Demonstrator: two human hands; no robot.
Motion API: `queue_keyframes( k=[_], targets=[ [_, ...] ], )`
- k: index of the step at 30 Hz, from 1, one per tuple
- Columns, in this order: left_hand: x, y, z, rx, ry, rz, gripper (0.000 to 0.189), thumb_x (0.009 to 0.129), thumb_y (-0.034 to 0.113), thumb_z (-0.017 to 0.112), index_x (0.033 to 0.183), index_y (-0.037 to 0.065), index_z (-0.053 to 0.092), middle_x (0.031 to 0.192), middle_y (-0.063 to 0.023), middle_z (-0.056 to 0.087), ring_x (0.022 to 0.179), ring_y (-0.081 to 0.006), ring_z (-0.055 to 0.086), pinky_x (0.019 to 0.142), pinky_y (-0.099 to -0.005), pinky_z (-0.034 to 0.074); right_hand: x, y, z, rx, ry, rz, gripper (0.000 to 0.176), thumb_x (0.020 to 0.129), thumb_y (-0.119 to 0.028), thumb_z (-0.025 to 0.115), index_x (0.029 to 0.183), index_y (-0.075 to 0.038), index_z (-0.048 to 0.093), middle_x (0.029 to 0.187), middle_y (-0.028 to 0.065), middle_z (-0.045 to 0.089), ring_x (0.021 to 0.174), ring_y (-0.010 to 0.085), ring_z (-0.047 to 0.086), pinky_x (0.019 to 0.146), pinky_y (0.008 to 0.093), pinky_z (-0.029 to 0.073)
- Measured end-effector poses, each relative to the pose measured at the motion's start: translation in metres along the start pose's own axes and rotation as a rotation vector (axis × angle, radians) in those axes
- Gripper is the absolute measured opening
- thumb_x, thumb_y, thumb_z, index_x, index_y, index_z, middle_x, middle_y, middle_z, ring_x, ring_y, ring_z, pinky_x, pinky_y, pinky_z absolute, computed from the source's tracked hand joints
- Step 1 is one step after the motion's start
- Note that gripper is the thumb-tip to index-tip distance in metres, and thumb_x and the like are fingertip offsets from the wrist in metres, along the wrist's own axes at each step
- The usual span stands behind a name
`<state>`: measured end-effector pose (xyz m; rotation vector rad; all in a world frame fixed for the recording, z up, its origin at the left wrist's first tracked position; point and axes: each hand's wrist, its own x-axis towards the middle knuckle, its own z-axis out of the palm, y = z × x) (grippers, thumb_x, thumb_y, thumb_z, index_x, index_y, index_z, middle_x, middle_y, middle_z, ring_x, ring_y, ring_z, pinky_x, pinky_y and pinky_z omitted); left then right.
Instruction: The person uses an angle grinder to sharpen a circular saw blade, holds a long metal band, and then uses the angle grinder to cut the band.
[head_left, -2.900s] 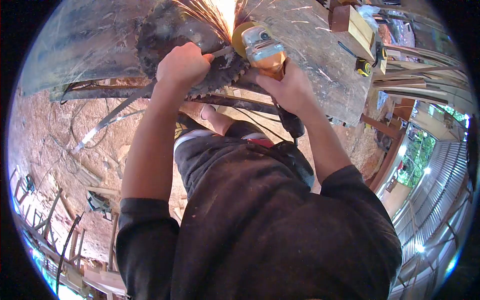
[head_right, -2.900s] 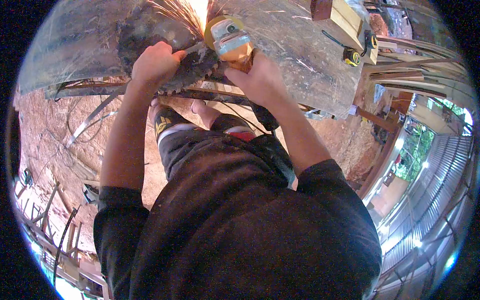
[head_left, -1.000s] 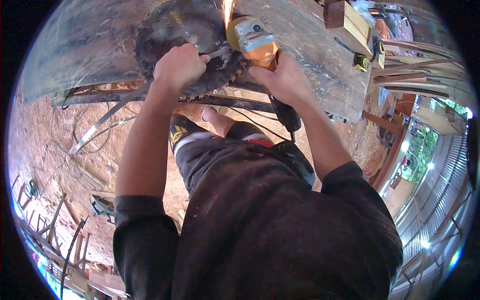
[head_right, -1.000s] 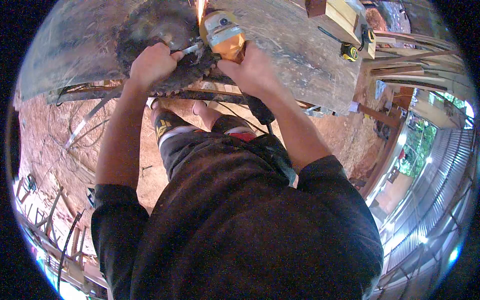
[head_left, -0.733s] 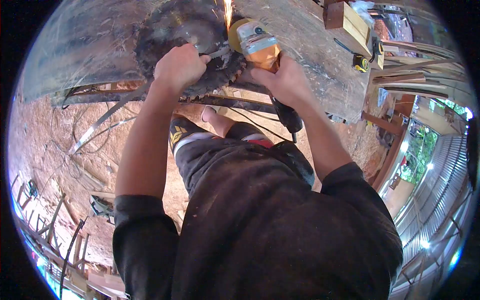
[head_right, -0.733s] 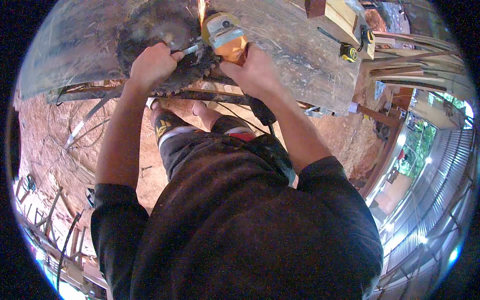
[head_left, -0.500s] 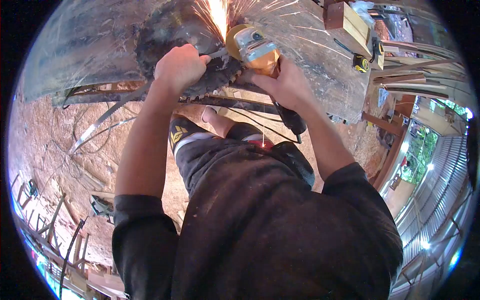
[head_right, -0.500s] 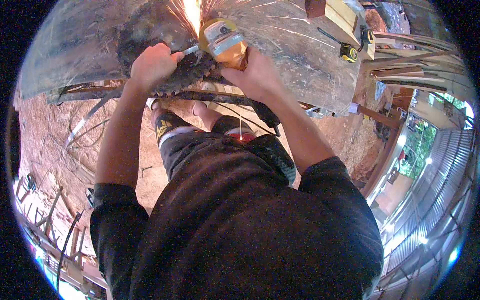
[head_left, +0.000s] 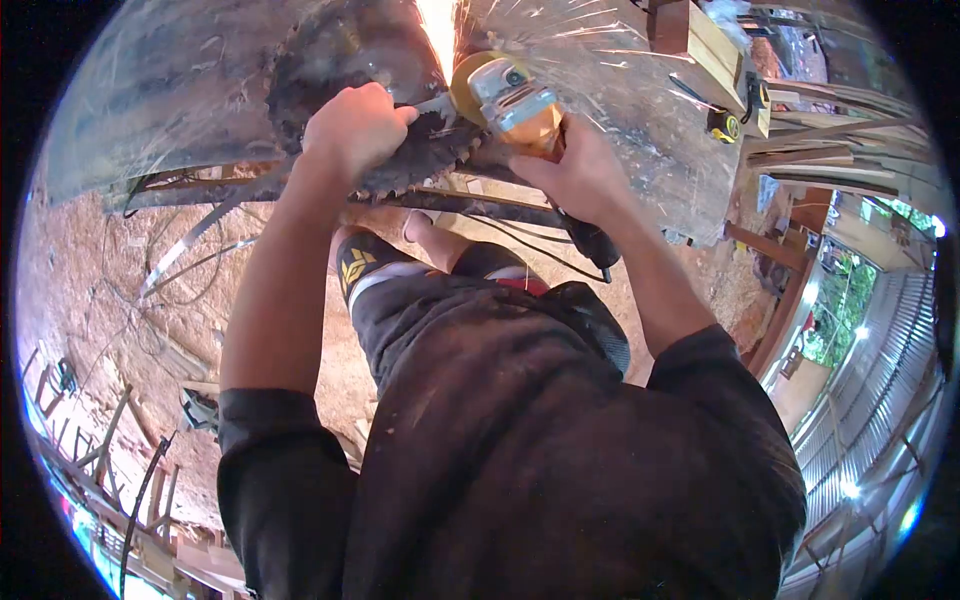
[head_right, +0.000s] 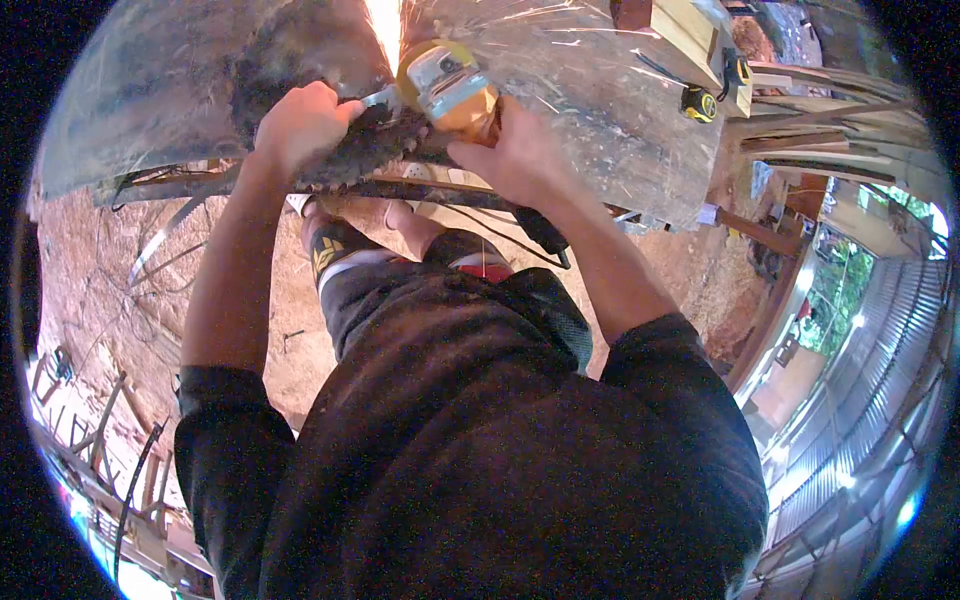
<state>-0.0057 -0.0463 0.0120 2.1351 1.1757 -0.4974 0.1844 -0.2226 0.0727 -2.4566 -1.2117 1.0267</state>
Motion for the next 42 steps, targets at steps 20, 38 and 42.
queue_keyframes(
  k=[20,38,42],
  targets=[
    [0.009,-0.007,-0.006,0.123,0.106,0.151,0.042,0.096,0.042,0.063,0.108,0.004,0.074,0.108,-0.0213,0.073,0.105,-0.0403,0.069,0.092,-0.0494,0.056,0.023,0.029,-0.013,-0.011,0.045,-0.049,0.064,0.078,-0.042,0.08,0.118,0.005,0.063,0.106,0.0261,0.072,0.101,0.0404,0.071,0.089,0.0453,0.054],
    [0.015,-0.013,-0.006,0.135,0.156,0.25,0.047,0.093,0.045,0.065,0.097,-0.002,0.073,0.096,-0.0269,0.071,0.094,-0.0443,0.07,0.087,-0.0518,0.055,0.018,0.02,-0.012,-0.07,-0.038,-0.213,0.067,0.077,-0.038,0.082,0.122,0.006,0.06,0.107,0.0281,0.071,0.103,0.0425,0.069,0.089,0.0463,0.055],
    [0.013,-0.012,-0.006,0.108,0.173,0.24,0.047,0.092,0.044,0.066,0.096,-0.002,0.074,0.095,-0.0273,0.071,0.094,-0.0445,0.07,0.087,-0.0521,0.055,0.011,0.002,-0.018,-0.123,-0.04,-0.089,0.066,0.078,-0.035,0.083,0.125,0.004,0.06,0.108,0.0224,0.072,0.101,0.0335,0.071,0.089,0.0403,0.053]
  ],
)
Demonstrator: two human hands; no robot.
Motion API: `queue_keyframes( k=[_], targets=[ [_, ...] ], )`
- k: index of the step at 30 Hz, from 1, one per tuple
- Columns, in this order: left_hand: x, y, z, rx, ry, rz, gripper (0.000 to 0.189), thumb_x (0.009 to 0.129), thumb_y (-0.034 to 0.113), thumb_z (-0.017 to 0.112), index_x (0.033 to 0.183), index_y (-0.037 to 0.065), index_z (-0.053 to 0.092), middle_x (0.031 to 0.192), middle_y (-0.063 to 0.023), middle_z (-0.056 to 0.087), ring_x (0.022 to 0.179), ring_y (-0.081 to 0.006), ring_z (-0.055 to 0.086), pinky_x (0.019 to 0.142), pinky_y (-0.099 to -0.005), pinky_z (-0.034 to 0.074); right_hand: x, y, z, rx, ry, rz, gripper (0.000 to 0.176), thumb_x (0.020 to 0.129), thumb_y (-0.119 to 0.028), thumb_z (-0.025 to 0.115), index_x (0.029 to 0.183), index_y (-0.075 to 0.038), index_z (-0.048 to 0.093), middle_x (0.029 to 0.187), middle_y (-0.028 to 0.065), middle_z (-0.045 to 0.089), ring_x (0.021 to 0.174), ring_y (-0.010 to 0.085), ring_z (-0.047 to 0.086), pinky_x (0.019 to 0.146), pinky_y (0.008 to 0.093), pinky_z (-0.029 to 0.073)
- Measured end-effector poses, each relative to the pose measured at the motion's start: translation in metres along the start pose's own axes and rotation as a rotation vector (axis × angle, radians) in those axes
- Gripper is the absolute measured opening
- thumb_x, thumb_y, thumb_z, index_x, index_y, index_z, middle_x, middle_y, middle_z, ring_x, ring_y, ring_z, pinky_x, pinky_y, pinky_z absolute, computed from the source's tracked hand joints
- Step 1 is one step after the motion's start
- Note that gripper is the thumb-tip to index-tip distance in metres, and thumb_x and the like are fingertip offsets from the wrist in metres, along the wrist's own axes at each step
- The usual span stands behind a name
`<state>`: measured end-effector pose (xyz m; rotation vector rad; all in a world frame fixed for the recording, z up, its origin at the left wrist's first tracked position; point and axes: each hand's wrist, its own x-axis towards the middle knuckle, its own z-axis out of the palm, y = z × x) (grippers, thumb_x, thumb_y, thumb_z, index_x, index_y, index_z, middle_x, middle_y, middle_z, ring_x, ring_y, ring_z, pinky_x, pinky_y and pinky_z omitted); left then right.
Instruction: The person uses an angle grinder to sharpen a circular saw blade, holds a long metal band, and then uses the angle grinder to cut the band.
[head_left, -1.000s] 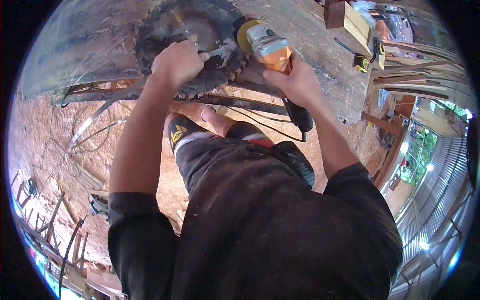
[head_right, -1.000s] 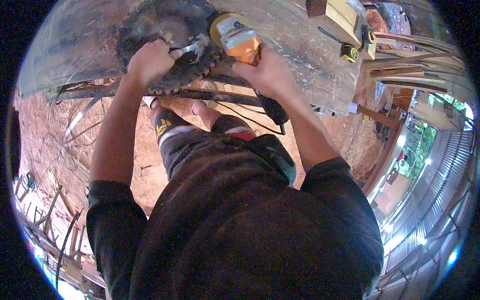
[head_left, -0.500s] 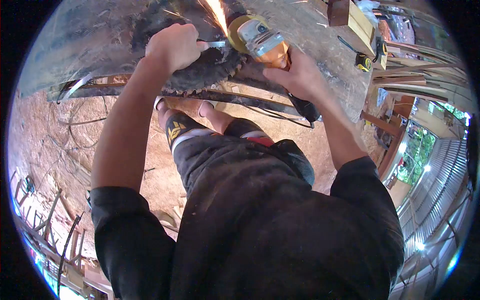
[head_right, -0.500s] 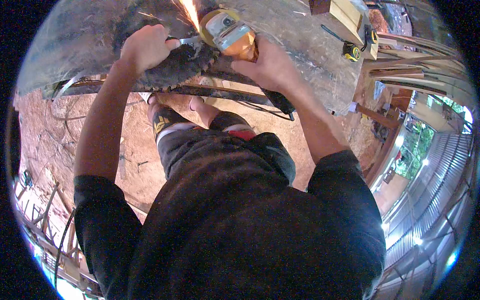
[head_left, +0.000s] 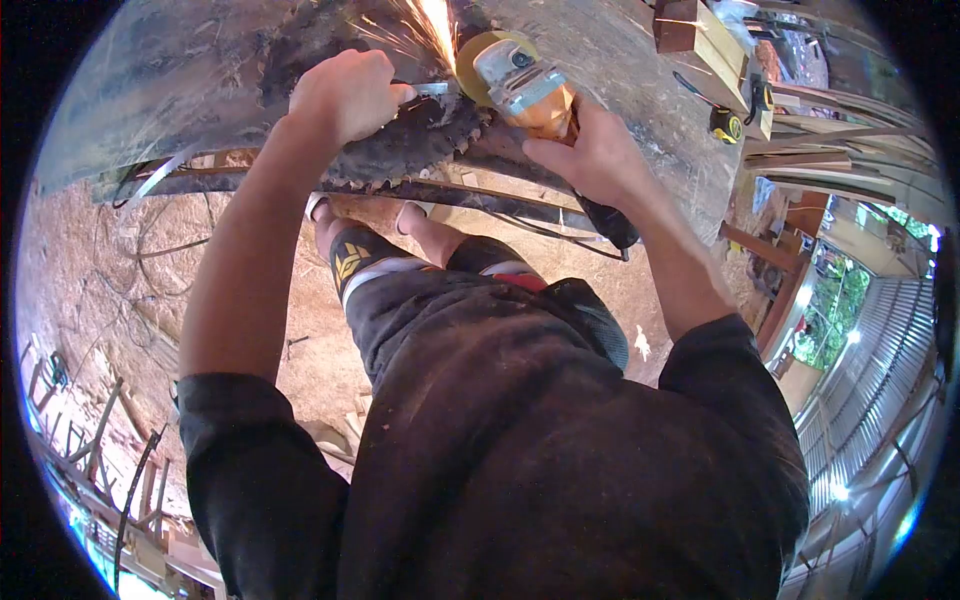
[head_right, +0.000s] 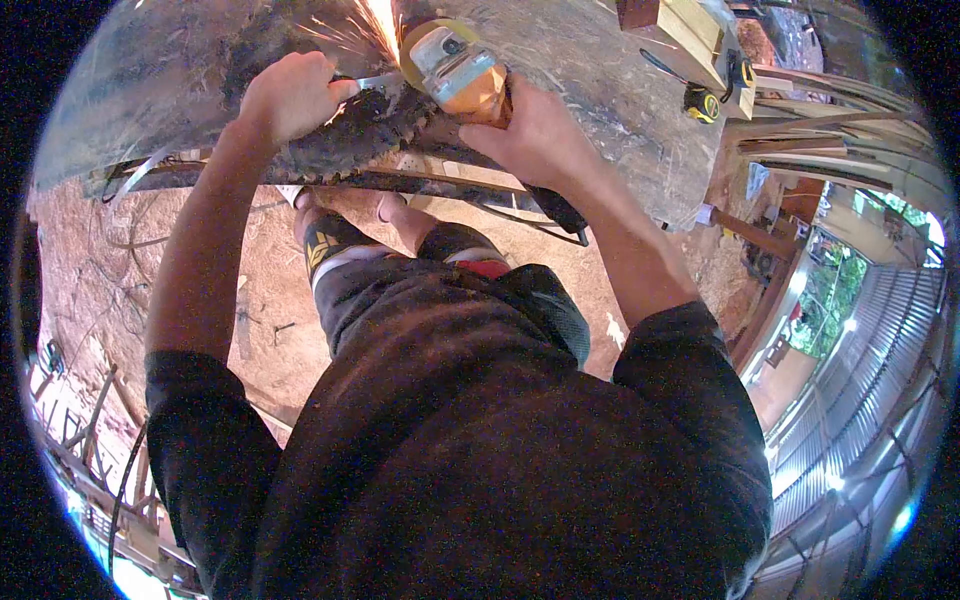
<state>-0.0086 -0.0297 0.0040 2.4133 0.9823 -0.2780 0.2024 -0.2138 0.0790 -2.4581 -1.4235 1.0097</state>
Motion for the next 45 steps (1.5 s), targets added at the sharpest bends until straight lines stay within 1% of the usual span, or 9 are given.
queue_keyframes(
  k=[11,14,23,25,28,31,38,40,45],
  targets=[
    [0.001,-0.002,0.003,-0.002,0.006,-0.012,0.047,0.093,0.044,0.065,0.091,-0.003,0.074,0.093,-0.0283,0.071,0.092,-0.045,0.07,0.085,-0.0517,0.056,-0.005,-0.001,0.003,0.01,-0.036,0.037,0.063,0.078,-0.036,0.082,0.124,0.003,0.062,0.108,0.0213,0.072,0.101,0.0336,0.071,0.089,0.0409,0.053],
    [0.0,-0.004,0.006,-0.027,0.045,0.013,0.047,0.094,0.044,0.064,0.091,-0.003,0.074,0.093,-0.0277,0.071,0.092,-0.0446,0.07,0.085,-0.0519,0.056,-0.005,0.005,0.01,0.061,-0.002,-0.042,0.064,0.079,-0.036,0.082,0.125,0.002,0.061,0.108,0.0211,0.072,0.101,0.0339,0.071,0.089,0.0411,0.053],
    [0.004,-0.005,0.008,-0.055,0.01,-0.017,0.049,0.092,0.045,0.064,0.092,-0.003,0.074,0.094,-0.0279,0.071,0.092,-0.0443,0.07,0.086,-0.0509,0.055,-0.007,-0.004,0.003,0.024,-0.004,0.044,0.065,0.077,-0.036,0.084,0.126,0.002,0.061,0.107,0.0198,0.072,0.1,0.0328,0.071,0.088,0.0401,0.054],
    [0.007,-0.002,0.002,0.028,-0.137,-0.071,0.044,0.096,0.044,0.063,0.11,0.004,0.072,0.106,-0.0213,0.073,0.102,-0.0391,0.07,0.09,-0.0495,0.055,-0.007,-0.004,0.003,0.041,-0.005,0.026,0.066,0.077,-0.039,0.082,0.122,0.005,0.062,0.109,0.0264,0.071,0.105,0.0412,0.069,0.091,0.0456,0.054],
    [0.003,-0.003,0.001,-0.019,-0.112,-0.049,0.044,0.096,0.044,0.063,0.11,0.003,0.072,0.106,-0.0218,0.073,0.101,-0.0396,0.07,0.089,-0.0497,0.055,-0.006,0.001,0.005,0.121,-0.017,-0.044,0.065,0.077,-0.039,0.082,0.122,0.004,0.062,0.109,0.0262,0.072,0.105,0.0415,0.069,0.091,0.0458,0.054],
    [0.003,0.002,-0.003,0.006,-0.15,-0.077,0.045,0.096,0.044,0.062,0.109,0.002,0.072,0.105,-0.0223,0.073,0.101,-0.0399,0.07,0.089,-0.0498,0.055,-0.004,-0.004,0.004,0.004,0.052,0.074,0.064,0.077,-0.039,0.082,0.122,0.003,0.062,0.108,0.0259,0.072,0.104,0.0413,0.069,0.091,0.0458,0.054],
    [0.004,-0.004,0.003,-0.015,-0.12,-0.036,0.047,0.097,0.045,0.061,0.108,0.001,0.071,0.104,-0.023,0.073,0.101,-0.0405,0.07,0.089,-0.0497,0.056,-0.003,0.0,0.004,0.024,0.003,0.005,0.064,0.078,-0.038,0.081,0.119,0.006,0.062,0.107,0.0266,0.072,0.103,0.0413,0.07,0.089,0.0461,0.055],
    [0.003,0.0,0.0,0.018,-0.119,-0.047,0.047,0.097,0.045,0.06,0.107,0.0,0.072,0.104,-0.0226,0.073,0.101,-0.0402,0.07,0.089,-0.0497,0.056,0.002,0.005,0.008,0.063,0.018,0.077,0.064,0.078,-0.037,0.082,0.124,0.003,0.061,0.107,0.0197,0.073,0.099,0.0325,0.071,0.088,0.0406,0.053],
    [0.004,-0.003,0.003,-0.004,-0.119,-0.054,0.044,0.096,0.043,0.06,0.106,0.002,0.073,0.104,-0.022,0.074,0.101,-0.0398,0.07,0.089,-0.0496,0.056,-0.006,-0.007,-0.001,0.009,-0.022,0.039,0.062,0.079,-0.034,0.082,0.125,0.003,0.061,0.106,0.0189,0.073,0.098,0.0308,0.071,0.087,0.039,0.054]
  ],
)
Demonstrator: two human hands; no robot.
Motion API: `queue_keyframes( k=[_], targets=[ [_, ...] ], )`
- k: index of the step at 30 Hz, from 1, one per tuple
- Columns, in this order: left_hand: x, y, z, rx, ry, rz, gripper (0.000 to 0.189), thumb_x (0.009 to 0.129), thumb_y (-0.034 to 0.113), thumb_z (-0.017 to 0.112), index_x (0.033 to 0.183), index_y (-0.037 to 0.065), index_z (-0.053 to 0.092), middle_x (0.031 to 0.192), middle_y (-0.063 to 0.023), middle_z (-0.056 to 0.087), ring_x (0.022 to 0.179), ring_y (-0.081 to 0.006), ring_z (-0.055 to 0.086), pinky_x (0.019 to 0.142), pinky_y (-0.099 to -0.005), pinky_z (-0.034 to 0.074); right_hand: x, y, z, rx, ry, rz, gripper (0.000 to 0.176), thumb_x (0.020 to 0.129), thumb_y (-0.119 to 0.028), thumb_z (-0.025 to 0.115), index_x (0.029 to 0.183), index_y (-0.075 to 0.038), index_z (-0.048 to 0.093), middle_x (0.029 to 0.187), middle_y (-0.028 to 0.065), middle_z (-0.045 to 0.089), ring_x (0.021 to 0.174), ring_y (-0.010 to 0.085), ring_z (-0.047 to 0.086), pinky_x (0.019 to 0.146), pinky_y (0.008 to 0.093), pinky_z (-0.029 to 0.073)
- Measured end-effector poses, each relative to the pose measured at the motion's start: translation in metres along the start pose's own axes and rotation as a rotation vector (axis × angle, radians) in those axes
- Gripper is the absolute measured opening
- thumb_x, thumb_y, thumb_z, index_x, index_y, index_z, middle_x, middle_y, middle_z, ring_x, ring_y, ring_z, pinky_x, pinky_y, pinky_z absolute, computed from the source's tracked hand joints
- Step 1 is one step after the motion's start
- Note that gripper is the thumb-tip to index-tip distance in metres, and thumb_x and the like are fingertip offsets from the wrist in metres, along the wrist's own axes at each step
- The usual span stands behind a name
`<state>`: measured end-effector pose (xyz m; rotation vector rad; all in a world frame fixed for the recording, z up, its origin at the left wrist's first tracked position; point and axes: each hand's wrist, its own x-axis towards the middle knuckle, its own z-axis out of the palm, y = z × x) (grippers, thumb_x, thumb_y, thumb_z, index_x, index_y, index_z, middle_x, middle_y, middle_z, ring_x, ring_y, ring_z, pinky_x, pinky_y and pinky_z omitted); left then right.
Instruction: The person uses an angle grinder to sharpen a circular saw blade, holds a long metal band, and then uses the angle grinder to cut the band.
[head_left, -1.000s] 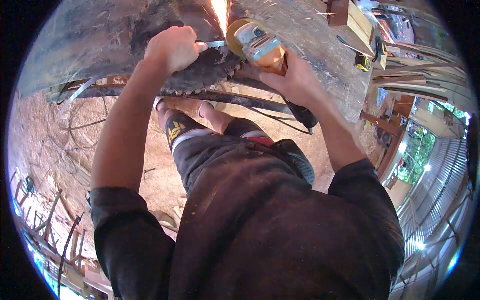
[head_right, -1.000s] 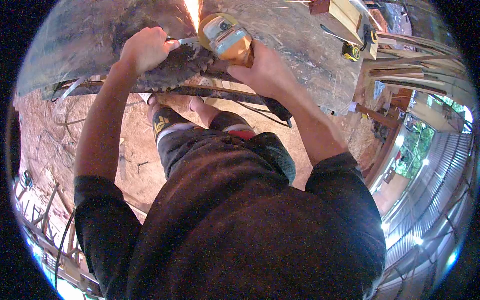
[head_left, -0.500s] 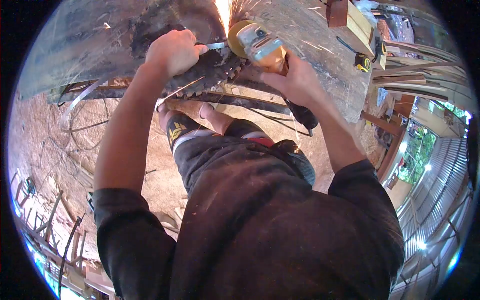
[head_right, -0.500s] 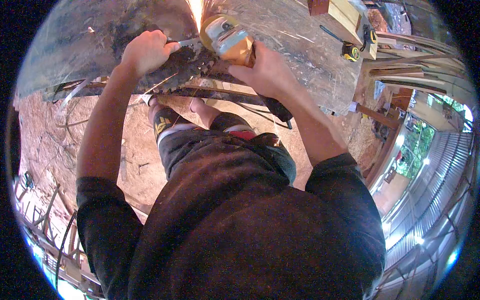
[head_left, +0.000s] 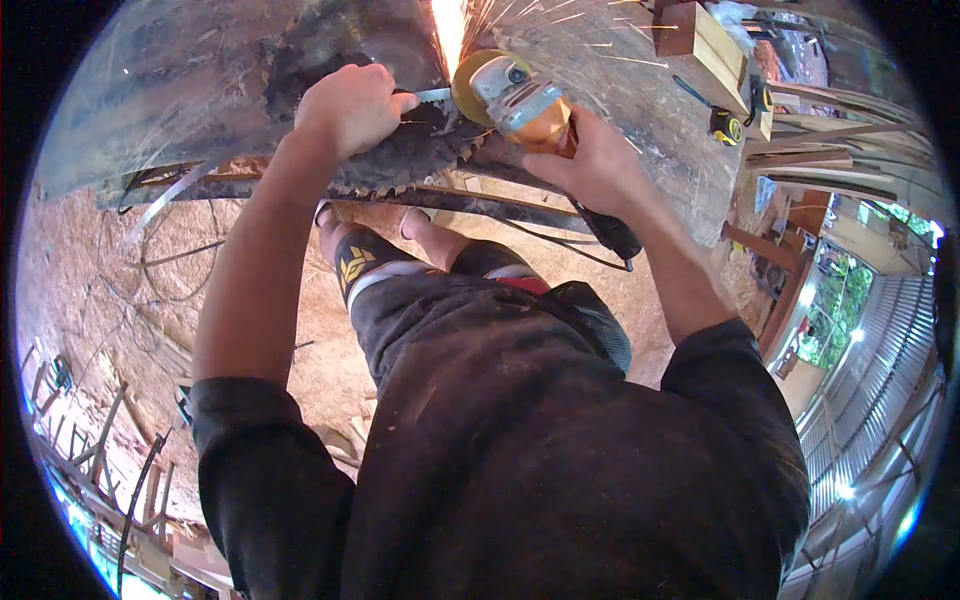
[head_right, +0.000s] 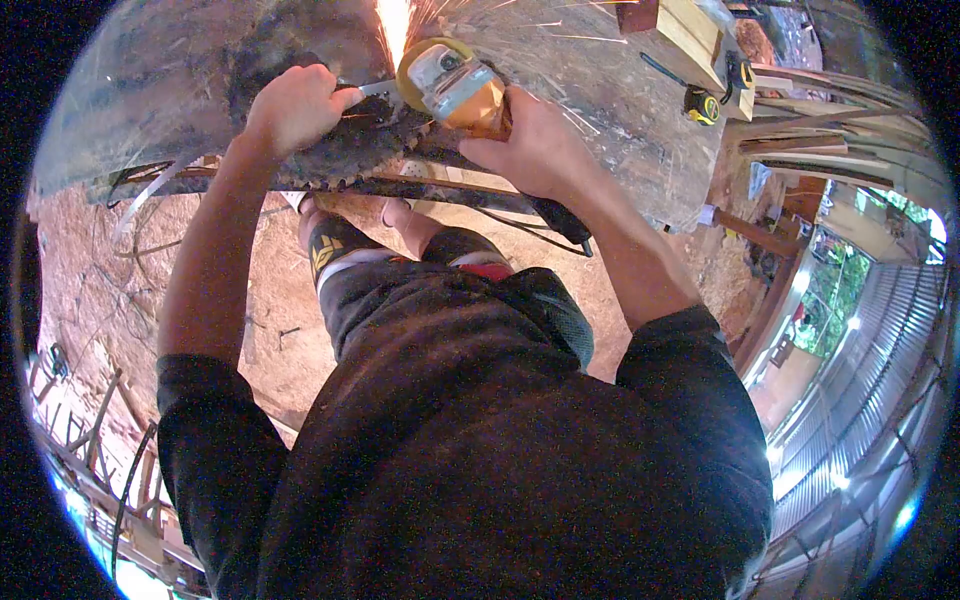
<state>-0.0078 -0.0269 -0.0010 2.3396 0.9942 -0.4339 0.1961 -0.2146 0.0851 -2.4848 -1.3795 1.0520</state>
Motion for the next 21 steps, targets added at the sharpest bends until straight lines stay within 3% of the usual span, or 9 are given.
queue_keyframes(
  k=[2,4,8,10,11,13,20,21],
  targets=[
    [0.0,-0.001,0.002,-0.008,0.002,0.006,0.044,0.096,0.043,0.06,0.106,0.002,0.073,0.104,-0.0219,0.074,0.101,-0.0397,0.07,0.089,-0.0496,0.056,0.001,0.004,0.0,0.022,0.003,-0.016,0.062,0.079,-0.033,0.082,0.125,0.003,0.061,0.106,0.0188,0.073,0.098,0.0303,0.072,0.087,0.0385,0.054],
    [0.0,-0.002,0.006,-0.036,0.088,0.031,0.051,0.094,0.045,0.06,0.093,-0.004,0.074,0.097,-0.0274,0.071,0.096,-0.0453,0.069,0.088,-0.0532,0.054,0.008,0.011,0.004,0.065,0.015,0.053,0.064,0.077,-0.04,0.082,0.116,0.007,0.063,0.105,0.0254,0.072,0.101,0.0402,0.07,0.088,0.0441,0.054],
    [0.0,0.002,-0.002,0.04,-0.028,-0.025,0.044,0.096,0.044,0.06,0.107,0.004,0.073,0.107,-0.0219,0.073,0.104,-0.0391,0.069,0.091,-0.0495,0.055,0.001,0.007,0.004,0.045,0.011,-0.01,0.064,0.077,-0.04,0.082,0.116,0.006,0.062,0.105,0.0255,0.072,0.102,0.04,0.07,0.088,0.0438,0.054],
    [-0.002,0.002,-0.002,-0.004,-0.011,-0.001,0.045,0.097,0.044,0.06,0.109,0.003,0.072,0.108,-0.0216,0.073,0.104,-0.0393,0.069,0.092,-0.0498,0.055,0.0,0.008,0.006,-0.029,0.015,-0.049,0.061,0.08,-0.034,0.082,0.122,0.004,0.061,0.104,0.0191,0.073,0.096,0.0291,0.072,0.085,0.0388,0.054],
    [-0.002,0.002,-0.002,-0.005,-0.011,-0.002,0.045,0.097,0.044,0.06,0.109,0.003,0.072,0.108,-0.0216,0.073,0.104,-0.0393,0.069,0.092,-0.0498,0.055,0.0,0.007,0.005,-0.029,0.013,-0.049,0.061,0.08,-0.034,0.082,0.122,0.004,0.061,0.104,0.0191,0.073,0.096,0.0291,0.072,0.085,0.0388,0.054],
    [-0.001,0.003,-0.002,0.031,-0.022,-0.005,0.046,0.097,0.045,0.06,0.11,0.003,0.072,0.108,-0.0212,0.073,0.104,-0.0393,0.069,0.092,-0.0498,0.055,0.002,0.002,0.0,0.056,0.032,0.057,0.062,0.077,-0.039,0.081,0.116,0.005,0.063,0.105,0.0255,0.072,0.103,0.0402,0.07,0.089,0.0441,0.054],
    [0.001,0.001,0.001,0.014,-0.035,-0.025,0.044,0.097,0.044,0.061,0.108,0.003,0.073,0.105,-0.021,0.074,0.102,-0.0396,0.07,0.091,-0.0502,0.055,0.001,0.001,0.004,0.01,0.0,-0.023,0.063,0.077,-0.038,0.081,0.118,0.006,0.063,0.107,0.0261,0.072,0.102,0.0412,0.07,0.09,0.044,0.055],
    [0.0,-0.002,0.003,-0.021,0.029,0.016,0.047,0.096,0.046,0.06,0.1,0.0,0.073,0.1,-0.0241,0.072,0.098,-0.0427,0.069,0.088,-0.0517,0.055,0.0,-0.001,0.002,0.047,-0.005,0.008,0.064,0.077,-0.039,0.081,0.119,0.006,0.062,0.107,0.0261,0.072,0.102,0.041,0.07,0.09,0.0441,0.055]
  ],
)
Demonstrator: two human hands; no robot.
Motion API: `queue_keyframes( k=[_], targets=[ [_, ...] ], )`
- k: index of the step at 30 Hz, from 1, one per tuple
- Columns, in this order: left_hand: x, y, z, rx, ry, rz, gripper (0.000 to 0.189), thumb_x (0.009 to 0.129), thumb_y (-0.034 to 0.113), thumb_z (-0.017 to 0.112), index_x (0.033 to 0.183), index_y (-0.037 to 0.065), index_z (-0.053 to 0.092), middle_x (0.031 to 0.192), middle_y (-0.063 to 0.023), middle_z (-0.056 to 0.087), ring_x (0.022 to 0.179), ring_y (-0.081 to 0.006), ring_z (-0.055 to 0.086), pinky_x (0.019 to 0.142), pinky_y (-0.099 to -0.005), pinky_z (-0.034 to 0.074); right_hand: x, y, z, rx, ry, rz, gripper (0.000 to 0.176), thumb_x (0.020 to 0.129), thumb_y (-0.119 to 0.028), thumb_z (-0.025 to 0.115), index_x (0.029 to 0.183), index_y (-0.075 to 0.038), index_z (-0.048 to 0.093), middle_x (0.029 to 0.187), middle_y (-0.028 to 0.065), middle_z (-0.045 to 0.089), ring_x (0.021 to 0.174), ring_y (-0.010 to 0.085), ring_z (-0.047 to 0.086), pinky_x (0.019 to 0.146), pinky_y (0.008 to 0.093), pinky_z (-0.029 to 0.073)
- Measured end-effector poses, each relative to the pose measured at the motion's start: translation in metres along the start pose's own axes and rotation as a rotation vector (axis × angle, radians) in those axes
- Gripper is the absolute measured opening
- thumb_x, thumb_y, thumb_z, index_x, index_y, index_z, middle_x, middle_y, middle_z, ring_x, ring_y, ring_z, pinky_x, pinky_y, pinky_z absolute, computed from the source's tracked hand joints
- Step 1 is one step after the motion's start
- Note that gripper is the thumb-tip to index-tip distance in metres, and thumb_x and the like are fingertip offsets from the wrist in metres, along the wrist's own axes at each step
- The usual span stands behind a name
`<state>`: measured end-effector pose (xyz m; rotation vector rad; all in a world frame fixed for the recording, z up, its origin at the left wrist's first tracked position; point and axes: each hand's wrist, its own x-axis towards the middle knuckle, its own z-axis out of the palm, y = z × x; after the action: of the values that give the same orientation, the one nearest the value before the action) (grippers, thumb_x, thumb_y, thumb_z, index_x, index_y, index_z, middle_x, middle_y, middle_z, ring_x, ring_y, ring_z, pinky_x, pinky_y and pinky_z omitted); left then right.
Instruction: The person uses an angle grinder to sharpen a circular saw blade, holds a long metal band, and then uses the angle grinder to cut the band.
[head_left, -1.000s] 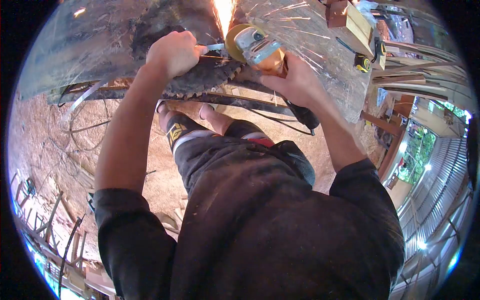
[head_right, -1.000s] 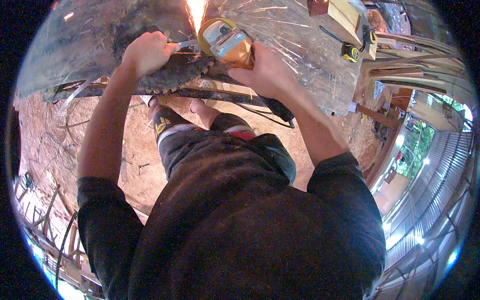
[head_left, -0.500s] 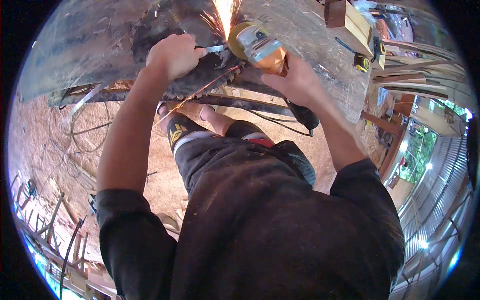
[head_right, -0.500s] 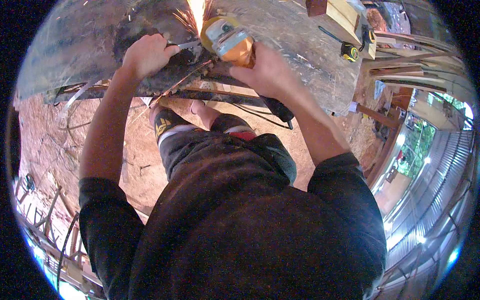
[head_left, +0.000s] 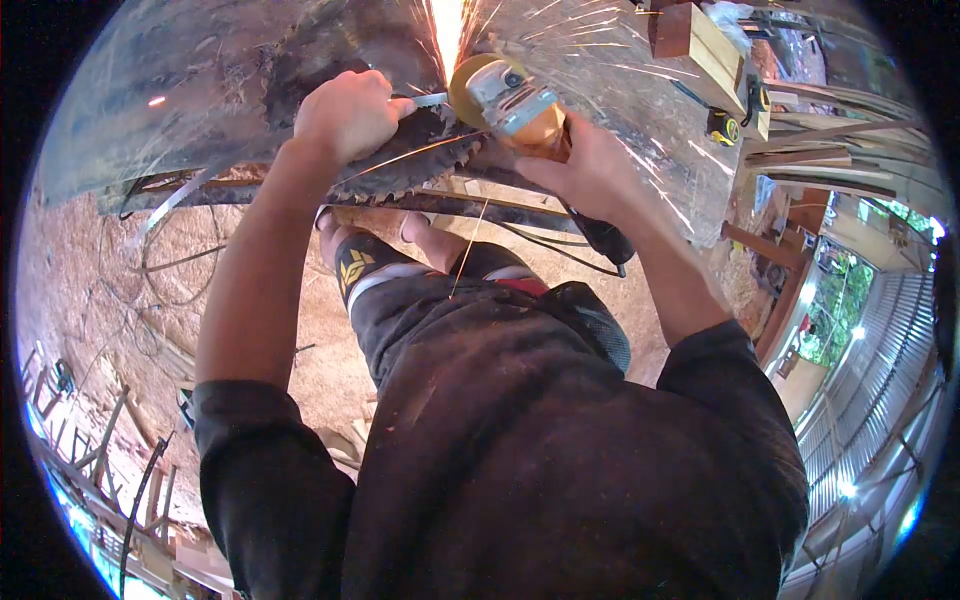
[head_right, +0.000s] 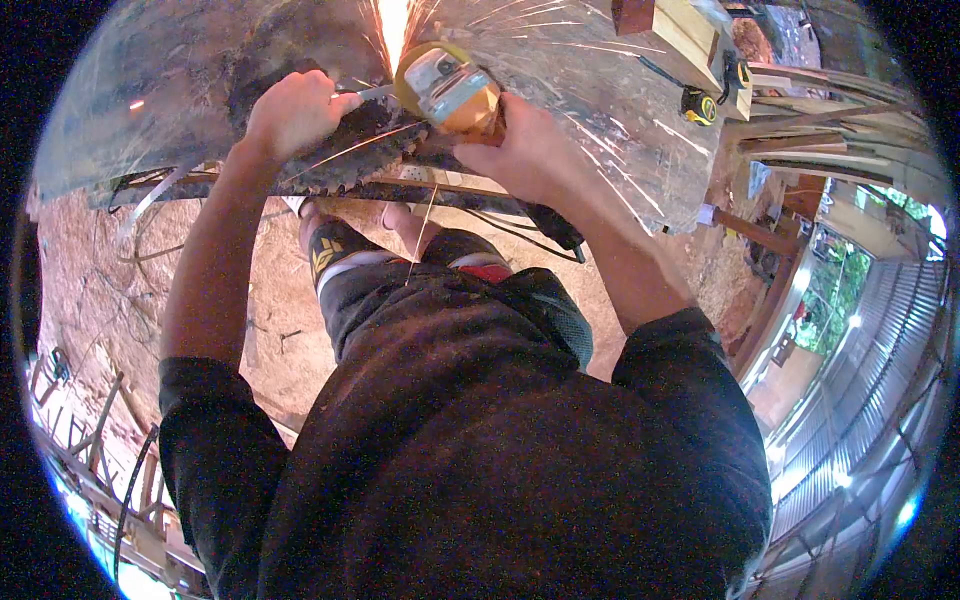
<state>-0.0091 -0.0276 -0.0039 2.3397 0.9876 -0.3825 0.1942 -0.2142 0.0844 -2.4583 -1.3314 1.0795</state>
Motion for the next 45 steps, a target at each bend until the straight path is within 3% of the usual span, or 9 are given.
queue_keyframes(
  k=[1,4,17,23,25,31,37,40,45],
  targets=[
    [0.0,-0.001,0.002,-0.034,0.064,0.042,0.051,0.095,0.047,0.06,0.092,-0.002,0.074,0.096,-0.0272,0.071,0.093,-0.0458,0.069,0.085,-0.0532,0.056,0.0,-0.001,-0.001,0.037,-0.003,0.031,0.065,0.077,-0.039,0.081,0.12,0.006,0.062,0.108,0.0261,0.072,0.102,0.0408,0.07,0.09,0.0441,0.055],
    [0.0,0.001,0.004,0.012,0.079,0.021,0.05,0.094,0.046,0.061,0.091,-0.002,0.074,0.093,-0.027,0.071,0.093,-0.0458,0.069,0.085,-0.0531,0.056,0.005,0.005,0.0,0.002,0.026,0.022,0.066,0.078,-0.04,0.081,0.121,0.006,0.061,0.107,0.0257,0.072,0.103,0.0399,0.07,0.09,0.0435,0.055],
    [0.001,0.0,0.002,0.014,0.041,0.01,0.052,0.094,0.049,0.061,0.096,-0.002,0.074,0.097,-0.0285,0.071,0.094,-0.0457,0.069,0.086,-0.0537,0.055,0.001,0.002,0.001,-0.087,-0.002,0.067,0.065,0.08,-0.042,0.079,0.119,0.006,0.061,0.108,0.0268,0.071,0.103,0.0406,0.07,0.09,0.0452,0.054],
    [0.0,0.0,0.001,-0.06,0.024,0.007,0.051,0.095,0.047,0.06,0.096,-0.002,0.073,0.097,-0.0288,0.071,0.095,-0.046,0.069,0.087,-0.054,0.055,0.001,0.013,0.007,0.117,0.027,-0.049,0.063,0.08,-0.04,0.079,0.12,0.005,0.061,0.106,0.0259,0.071,0.104,0.0401,0.07,0.09,0.0454,0.054],
    [0.003,-0.001,0.004,-0.003,0.039,0.02,0.05,0.095,0.046,0.061,0.098,-0.002,0.073,0.097,-0.0279,0.071,0.094,-0.0461,0.069,0.088,-0.0539,0.055,0.002,0.004,-0.001,0.053,0.033,0.048,0.063,0.08,-0.038,0.08,0.122,0.005,0.061,0.107,0.0257,0.071,0.104,0.0395,0.07,0.09,0.0447,0.054],
    [-0.001,0.003,0.002,-0.014,0.028,-0.01,0.05,0.096,0.046,0.059,0.099,-0.003,0.072,0.099,-0.0271,0.071,0.096,-0.0455,0.069,0.089,-0.0536,0.055,0.003,0.011,0.009,0.045,0.002,-0.044,0.063,0.079,-0.037,0.08,0.121,0.006,0.061,0.109,0.0262,0.071,0.106,0.04,0.07,0.091,0.0439,0.054],
    [0.003,-0.002,0.009,0.019,0.094,0.048,0.051,0.096,0.047,0.059,0.095,-0.002,0.073,0.099,-0.0272,0.071,0.098,-0.0449,0.069,0.09,-0.0521,0.055,0.007,0.004,0.002,0.065,0.038,0.065,0.067,0.078,-0.04,0.08,0.121,0.007,0.061,0.109,0.027,0.071,0.105,0.0419,0.069,0.092,0.0448,0.054],
    [-0.001,0.004,-0.002,-0.01,0.0,0.007,0.05,0.097,0.046,0.058,0.096,-0.002,0.073,0.1,-0.0273,0.071,0.099,-0.0442,0.069,0.09,-0.0525,0.055,0.006,0.006,0.004,0.026,-0.011,-0.034,0.067,0.078,-0.041,0.08,0.122,0.007,0.061,0.108,0.0272,0.071,0.104,0.0421,0.069,0.092,0.0447,0.054],
    [-0.003,0.004,0.0,-0.014,0.043,0.016,0.048,0.096,0.044,0.06,0.098,-0.002,0.072,0.098,-0.0271,0.072,0.097,-0.0436,0.07,0.089,-0.0524,0.055,0.009,0.003,0.002,0.03,0.051,0.021,0.067,0.077,-0.04,0.081,0.122,0.007,0.061,0.108,0.027,0.071,0.104,0.0415,0.07,0.091,0.0446,0.055]
  ],
)
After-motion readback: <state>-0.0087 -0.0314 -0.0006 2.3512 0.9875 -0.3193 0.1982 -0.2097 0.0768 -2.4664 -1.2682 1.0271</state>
